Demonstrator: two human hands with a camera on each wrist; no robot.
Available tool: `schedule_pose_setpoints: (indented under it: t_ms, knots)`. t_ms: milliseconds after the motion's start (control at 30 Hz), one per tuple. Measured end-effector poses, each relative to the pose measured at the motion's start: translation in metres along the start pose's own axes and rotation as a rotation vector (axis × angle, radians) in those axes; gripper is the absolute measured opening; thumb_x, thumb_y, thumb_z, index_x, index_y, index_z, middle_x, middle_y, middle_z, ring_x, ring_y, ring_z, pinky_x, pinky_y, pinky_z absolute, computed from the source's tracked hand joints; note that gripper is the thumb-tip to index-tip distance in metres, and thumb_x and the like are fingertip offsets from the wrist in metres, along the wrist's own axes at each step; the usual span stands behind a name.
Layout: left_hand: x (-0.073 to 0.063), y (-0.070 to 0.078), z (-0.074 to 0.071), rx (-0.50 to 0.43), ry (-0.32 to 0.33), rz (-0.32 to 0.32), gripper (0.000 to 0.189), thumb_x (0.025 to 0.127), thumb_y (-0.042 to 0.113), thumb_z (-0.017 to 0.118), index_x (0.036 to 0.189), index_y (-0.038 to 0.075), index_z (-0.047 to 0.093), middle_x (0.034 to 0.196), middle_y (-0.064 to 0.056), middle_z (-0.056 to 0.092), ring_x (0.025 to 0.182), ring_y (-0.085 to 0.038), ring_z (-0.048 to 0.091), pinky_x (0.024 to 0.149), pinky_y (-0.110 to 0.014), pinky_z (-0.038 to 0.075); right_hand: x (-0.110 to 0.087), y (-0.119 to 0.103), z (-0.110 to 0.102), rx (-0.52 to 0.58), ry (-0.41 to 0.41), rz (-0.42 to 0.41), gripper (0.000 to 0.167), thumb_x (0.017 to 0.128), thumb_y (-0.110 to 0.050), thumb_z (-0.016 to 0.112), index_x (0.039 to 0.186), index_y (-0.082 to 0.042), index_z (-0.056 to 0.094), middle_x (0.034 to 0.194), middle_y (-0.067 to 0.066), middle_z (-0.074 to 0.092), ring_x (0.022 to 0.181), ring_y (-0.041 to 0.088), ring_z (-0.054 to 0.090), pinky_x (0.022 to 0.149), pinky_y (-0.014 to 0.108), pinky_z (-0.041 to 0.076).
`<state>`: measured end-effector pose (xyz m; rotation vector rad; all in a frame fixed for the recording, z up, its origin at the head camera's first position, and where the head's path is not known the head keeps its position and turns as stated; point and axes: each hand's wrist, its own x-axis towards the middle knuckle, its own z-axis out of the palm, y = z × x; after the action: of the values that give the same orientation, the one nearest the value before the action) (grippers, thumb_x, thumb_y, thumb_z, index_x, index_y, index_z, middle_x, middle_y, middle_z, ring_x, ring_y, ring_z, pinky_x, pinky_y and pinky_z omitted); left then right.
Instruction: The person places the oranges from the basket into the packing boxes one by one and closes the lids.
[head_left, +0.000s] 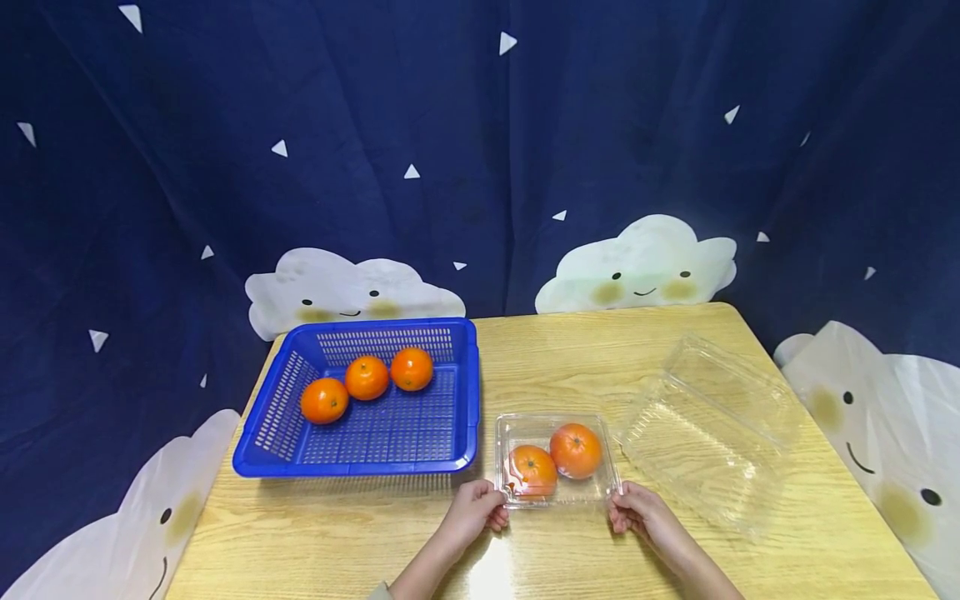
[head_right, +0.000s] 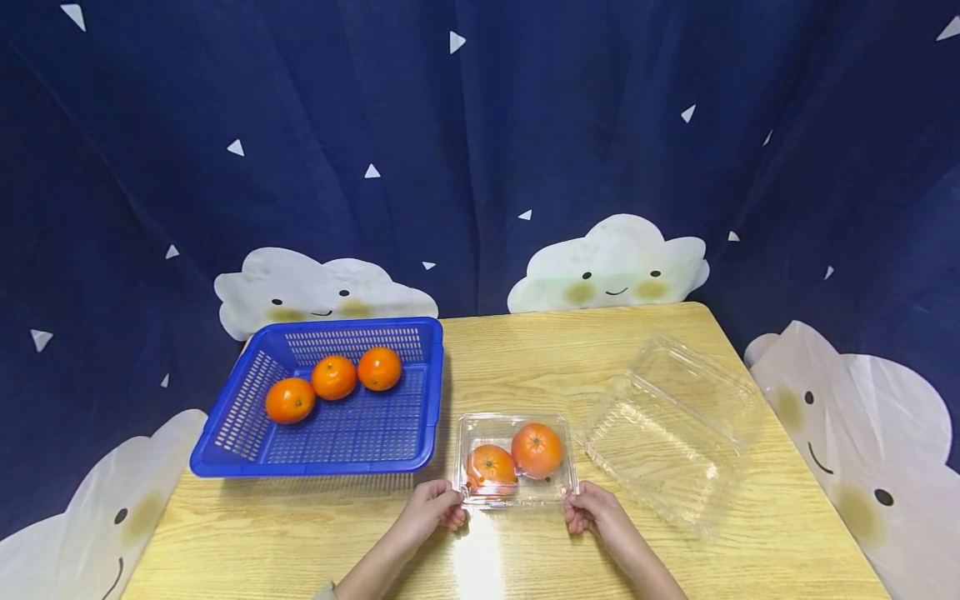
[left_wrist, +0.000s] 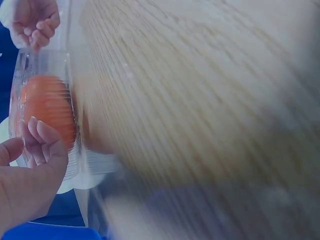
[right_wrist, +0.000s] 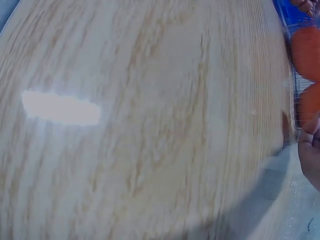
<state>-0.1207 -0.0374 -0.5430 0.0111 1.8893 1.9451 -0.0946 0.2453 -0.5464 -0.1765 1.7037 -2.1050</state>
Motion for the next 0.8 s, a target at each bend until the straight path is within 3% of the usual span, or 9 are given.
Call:
schedule_pose_setpoints:
  t_ms: [533, 667, 800]
  knots:
    - [0.001, -0.003, -0.001, 0.020, 0.026, 0.008, 0.015, 0.083, 0.003, 0.049, 0.068, 0.004, 0.049, 0.057, -0.001, 0.055, 0.048, -0.008, 0.050, 0.048, -0.018, 0.045, 0.001, -0.002, 0.002, -0.056, 0.038, 0.064, 0.020, 0.095, -0.006, 0.033, 0.087, -0.006, 0.051, 0.075, -0.003, 0.056, 0.064, 0.004, 0.055, 0.061, 0.018, 0.048]
    - [0.001, -0.004, -0.001, 0.101, 0.059, 0.057, 0.015, 0.082, 0.003, 0.052, 0.067, 0.004, 0.048, 0.057, -0.004, 0.055, 0.048, -0.008, 0.048, 0.045, -0.018, 0.041, 0.002, -0.002, 0.007, -0.182, 0.163, 0.090, 0.017, 0.094, -0.006, 0.035, 0.086, 0.001, 0.049, 0.071, 0.000, 0.053, 0.060, 0.006, 0.053, 0.057, 0.019, 0.047]
    - [-0.001, -0.005, -0.001, 0.341, 0.132, 0.188, 0.011, 0.080, 0.007, 0.057, 0.073, 0.003, 0.050, 0.060, 0.001, 0.052, 0.050, -0.002, 0.044, 0.045, -0.016, 0.038, 0.002, -0.001, 0.018, -0.424, 0.390, 0.089, 0.011, 0.090, -0.005, 0.042, 0.090, 0.004, 0.048, 0.068, 0.004, 0.051, 0.058, 0.008, 0.049, 0.053, 0.021, 0.043]
